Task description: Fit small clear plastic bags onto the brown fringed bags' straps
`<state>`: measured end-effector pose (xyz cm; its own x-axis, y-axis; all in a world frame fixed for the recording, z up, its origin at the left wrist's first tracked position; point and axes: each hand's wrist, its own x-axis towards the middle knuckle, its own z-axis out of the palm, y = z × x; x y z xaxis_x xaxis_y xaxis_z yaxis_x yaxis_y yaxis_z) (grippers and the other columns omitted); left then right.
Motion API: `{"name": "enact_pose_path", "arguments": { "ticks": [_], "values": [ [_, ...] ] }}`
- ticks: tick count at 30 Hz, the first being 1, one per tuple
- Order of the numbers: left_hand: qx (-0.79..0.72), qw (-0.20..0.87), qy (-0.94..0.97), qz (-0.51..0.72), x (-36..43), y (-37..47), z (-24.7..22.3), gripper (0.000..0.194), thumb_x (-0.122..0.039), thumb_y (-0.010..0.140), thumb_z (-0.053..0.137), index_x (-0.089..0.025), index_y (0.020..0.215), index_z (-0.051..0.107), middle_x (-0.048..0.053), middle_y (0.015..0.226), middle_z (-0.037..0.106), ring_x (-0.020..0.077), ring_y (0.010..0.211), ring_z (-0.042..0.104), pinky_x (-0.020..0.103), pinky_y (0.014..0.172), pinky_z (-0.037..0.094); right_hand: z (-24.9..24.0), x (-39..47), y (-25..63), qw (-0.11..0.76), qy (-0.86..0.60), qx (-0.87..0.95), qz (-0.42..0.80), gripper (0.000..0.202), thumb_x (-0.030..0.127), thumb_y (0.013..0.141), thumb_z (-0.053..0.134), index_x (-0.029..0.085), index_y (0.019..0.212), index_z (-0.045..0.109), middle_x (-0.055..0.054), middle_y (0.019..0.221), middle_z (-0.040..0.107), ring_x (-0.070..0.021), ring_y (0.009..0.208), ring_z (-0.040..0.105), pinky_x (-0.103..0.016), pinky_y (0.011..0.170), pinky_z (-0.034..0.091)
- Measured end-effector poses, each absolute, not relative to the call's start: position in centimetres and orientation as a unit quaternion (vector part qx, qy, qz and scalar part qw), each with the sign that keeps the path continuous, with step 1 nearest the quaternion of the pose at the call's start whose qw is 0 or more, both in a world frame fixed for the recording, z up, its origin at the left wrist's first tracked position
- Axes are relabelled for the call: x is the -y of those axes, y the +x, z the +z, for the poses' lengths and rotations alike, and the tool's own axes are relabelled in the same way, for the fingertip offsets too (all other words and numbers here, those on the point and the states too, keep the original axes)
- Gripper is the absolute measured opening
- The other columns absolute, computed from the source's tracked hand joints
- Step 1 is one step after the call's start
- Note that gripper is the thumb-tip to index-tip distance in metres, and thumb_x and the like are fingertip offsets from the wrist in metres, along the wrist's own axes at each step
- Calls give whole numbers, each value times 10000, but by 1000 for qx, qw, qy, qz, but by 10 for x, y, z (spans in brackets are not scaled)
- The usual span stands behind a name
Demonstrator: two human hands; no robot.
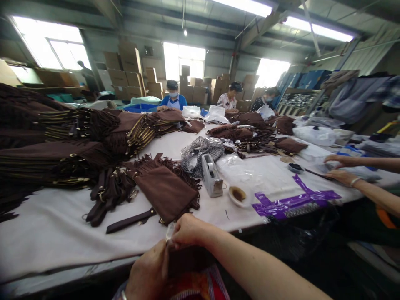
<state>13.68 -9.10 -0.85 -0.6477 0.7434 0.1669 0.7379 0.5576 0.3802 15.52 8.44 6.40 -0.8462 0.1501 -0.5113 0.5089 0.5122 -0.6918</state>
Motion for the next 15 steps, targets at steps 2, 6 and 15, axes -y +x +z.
{"name": "enact_pose_path", "arguments": {
  "ticks": [2,6,15],
  "values": [
    [-883,48,389,258,87,137,-2,270,-194,920,357,-208,865,621,78,754,697,216,654,659,295,590,427,55,-84,167,183,230,-791,-537,118,157,635,602,169,575,702,41,447,550,-67,381,381,-212,380,237],
    [-862,131,313,378,82,138,5,279,-310,936,378,-226,771,587,45,708,664,189,638,607,279,622,399,38,-78,183,152,294,-705,-627,146,261,693,639,152,615,698,14,506,601,-52,345,330,-211,346,192],
    [-748,335,112,562,78,137,7,384,-508,812,545,-187,599,533,-45,486,449,97,451,376,218,451,286,21,-65,188,55,314,-685,-655,178,38,564,515,150,624,640,33,517,612,-76,456,489,-177,422,305]
  ]
}}
